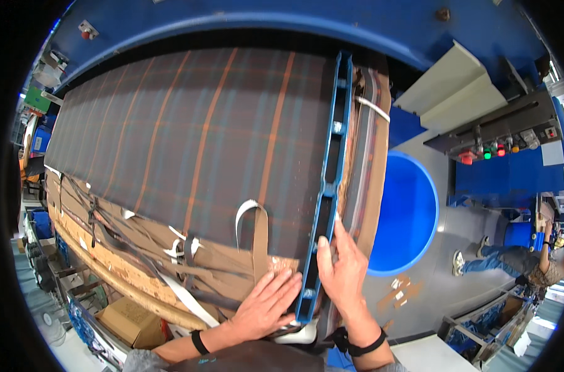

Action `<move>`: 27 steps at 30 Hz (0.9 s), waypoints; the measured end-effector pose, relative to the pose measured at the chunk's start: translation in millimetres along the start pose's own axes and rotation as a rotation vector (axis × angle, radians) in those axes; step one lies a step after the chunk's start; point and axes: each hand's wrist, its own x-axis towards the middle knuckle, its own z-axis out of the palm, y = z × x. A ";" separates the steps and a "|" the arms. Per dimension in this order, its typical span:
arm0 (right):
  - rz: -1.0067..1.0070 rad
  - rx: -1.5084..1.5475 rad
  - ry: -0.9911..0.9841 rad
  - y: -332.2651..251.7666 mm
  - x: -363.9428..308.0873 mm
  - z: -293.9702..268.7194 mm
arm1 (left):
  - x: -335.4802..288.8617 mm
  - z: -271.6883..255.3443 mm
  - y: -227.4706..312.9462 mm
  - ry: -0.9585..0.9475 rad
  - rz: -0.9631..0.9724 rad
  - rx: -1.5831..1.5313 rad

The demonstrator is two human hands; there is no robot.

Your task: The person removes cardboard dividers from a large wooden crate containing plaid fabric. They then use a blue metal frame to press and align the edges of the fabric, securing it with white tape. The person handles the materials one at a time, repeatedly adjusting the frame and applying tape to the fabric edges.

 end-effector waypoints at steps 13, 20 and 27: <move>0.158 0.121 -0.155 0.3 -81.6 -29.0 | -30.9 -10.1 3.1 -0.038 0.028 0.135; 0.225 0.174 -0.235 -9.5 -100.5 -26.6 | -41.5 -14.0 4.6 -0.029 0.089 0.137; 0.196 0.141 -0.178 -7.6 -98.8 -22.0 | -52.5 -4.3 11.4 -0.035 0.138 0.198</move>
